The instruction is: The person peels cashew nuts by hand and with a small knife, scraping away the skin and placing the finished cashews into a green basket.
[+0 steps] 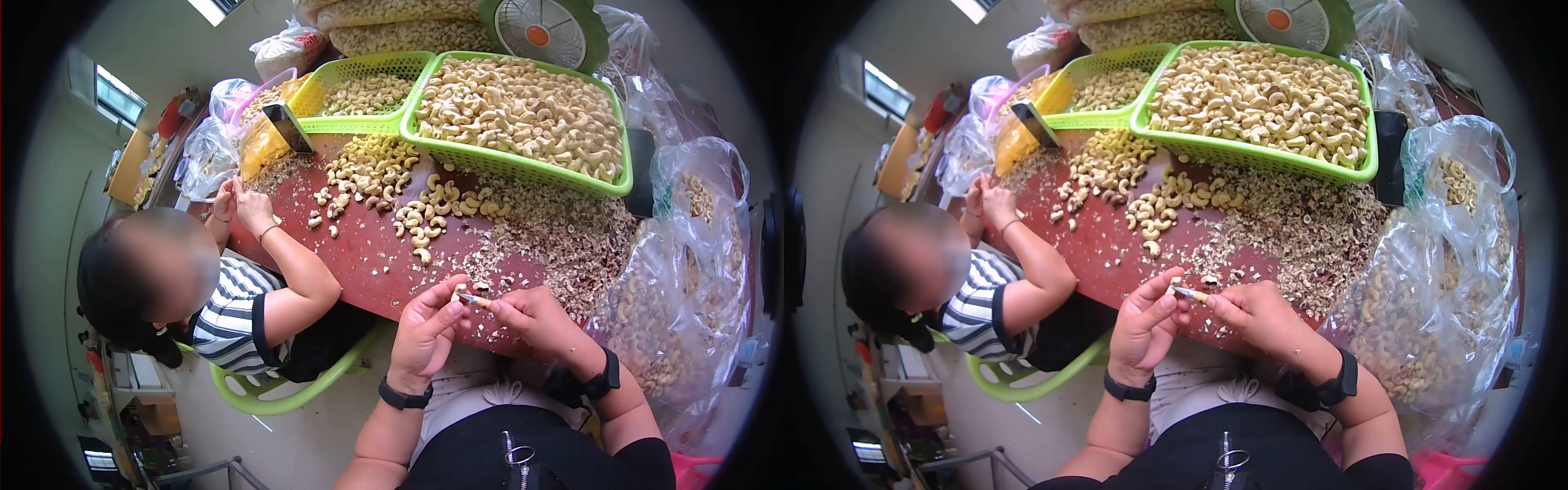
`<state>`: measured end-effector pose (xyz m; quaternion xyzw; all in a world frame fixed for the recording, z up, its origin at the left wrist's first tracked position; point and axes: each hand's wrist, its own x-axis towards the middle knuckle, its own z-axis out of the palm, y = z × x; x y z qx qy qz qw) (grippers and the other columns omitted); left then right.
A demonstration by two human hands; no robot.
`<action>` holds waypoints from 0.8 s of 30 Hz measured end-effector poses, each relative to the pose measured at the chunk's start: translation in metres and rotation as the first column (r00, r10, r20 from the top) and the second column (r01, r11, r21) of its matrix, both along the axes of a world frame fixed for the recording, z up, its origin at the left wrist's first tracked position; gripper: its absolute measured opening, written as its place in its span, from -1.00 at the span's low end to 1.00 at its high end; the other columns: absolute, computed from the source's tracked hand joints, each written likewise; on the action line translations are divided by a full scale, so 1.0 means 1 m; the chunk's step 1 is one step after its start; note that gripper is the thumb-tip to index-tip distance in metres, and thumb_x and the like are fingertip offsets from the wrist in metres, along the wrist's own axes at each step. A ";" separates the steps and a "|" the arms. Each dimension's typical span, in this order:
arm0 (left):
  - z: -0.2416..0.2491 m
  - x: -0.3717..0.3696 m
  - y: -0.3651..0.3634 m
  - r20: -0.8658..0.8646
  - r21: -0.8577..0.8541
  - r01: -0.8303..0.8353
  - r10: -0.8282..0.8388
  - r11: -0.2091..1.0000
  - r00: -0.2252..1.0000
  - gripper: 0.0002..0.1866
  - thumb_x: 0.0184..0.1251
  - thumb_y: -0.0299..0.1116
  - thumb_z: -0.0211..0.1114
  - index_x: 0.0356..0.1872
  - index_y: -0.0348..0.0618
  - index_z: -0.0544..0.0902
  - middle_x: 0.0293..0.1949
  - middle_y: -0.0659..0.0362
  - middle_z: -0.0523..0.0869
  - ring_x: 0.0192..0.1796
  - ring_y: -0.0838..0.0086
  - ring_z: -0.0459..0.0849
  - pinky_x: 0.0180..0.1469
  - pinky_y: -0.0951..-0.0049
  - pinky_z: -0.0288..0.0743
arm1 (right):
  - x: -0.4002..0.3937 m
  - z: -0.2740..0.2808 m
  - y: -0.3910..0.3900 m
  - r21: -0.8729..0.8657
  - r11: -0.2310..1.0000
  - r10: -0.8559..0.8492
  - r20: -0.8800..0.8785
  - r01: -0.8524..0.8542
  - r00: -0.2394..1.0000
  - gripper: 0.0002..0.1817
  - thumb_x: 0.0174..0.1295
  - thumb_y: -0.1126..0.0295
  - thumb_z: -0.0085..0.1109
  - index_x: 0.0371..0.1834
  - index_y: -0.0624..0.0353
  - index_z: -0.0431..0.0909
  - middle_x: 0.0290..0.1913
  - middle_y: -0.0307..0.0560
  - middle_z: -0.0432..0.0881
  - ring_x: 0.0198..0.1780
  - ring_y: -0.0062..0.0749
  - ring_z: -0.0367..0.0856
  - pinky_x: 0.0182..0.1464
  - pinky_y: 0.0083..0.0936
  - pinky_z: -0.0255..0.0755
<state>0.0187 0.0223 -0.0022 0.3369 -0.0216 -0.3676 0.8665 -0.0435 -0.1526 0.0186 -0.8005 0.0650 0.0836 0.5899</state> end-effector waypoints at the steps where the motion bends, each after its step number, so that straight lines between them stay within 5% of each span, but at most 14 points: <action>1: 0.001 -0.001 -0.001 0.001 0.014 -0.025 0.025 1.000 1.000 -0.63 0.15 -0.58 0.14 0.03 -0.33 0.40 -0.16 0.07 0.56 -0.17 0.46 0.56 -0.11 0.51 0.48 | 0.000 0.000 0.000 -0.001 1.000 0.000 -0.001 0.000 1.000 -0.64 0.17 0.21 0.01 -0.60 0.30 0.47 -0.74 -0.03 0.35 -0.67 -0.50 0.25 -0.56 -0.47 0.21; 10: 0.000 -0.004 -0.007 0.004 -0.026 -0.023 0.023 0.999 1.000 -0.67 0.17 -0.58 0.09 0.00 -0.31 0.42 -0.13 -0.02 0.55 0.00 0.24 0.51 0.05 0.22 0.44 | 0.001 -0.001 -0.001 -0.111 0.994 0.006 0.057 0.000 0.998 -0.64 0.16 0.18 0.02 -0.57 0.28 0.51 -0.69 0.02 0.43 -0.67 -0.38 0.35 -0.56 -0.44 0.25; 15: -0.006 -0.008 -0.009 -0.064 -0.032 -0.075 0.073 0.997 0.995 -0.72 0.15 -0.60 0.08 -0.07 -0.32 0.44 -0.14 -0.02 0.54 -0.02 0.24 0.53 0.00 0.25 0.51 | 0.001 -0.001 -0.001 -0.156 0.988 0.010 0.097 0.006 0.995 -0.66 0.14 0.16 0.04 -0.54 0.25 0.54 -0.64 0.06 0.47 -0.63 -0.21 0.44 -0.54 -0.41 0.29; 24: -0.002 -0.011 -0.015 -0.155 -0.057 -0.128 0.118 0.990 0.981 -0.77 0.14 -0.59 0.12 -0.15 -0.35 0.44 -0.20 -0.01 0.56 -0.11 0.29 0.58 -0.04 0.35 0.54 | 0.000 -0.002 -0.001 -0.164 0.986 0.004 0.104 0.013 0.995 -0.66 0.14 0.16 0.03 -0.55 0.25 0.54 -0.64 0.05 0.48 -0.62 -0.22 0.46 -0.53 -0.41 0.31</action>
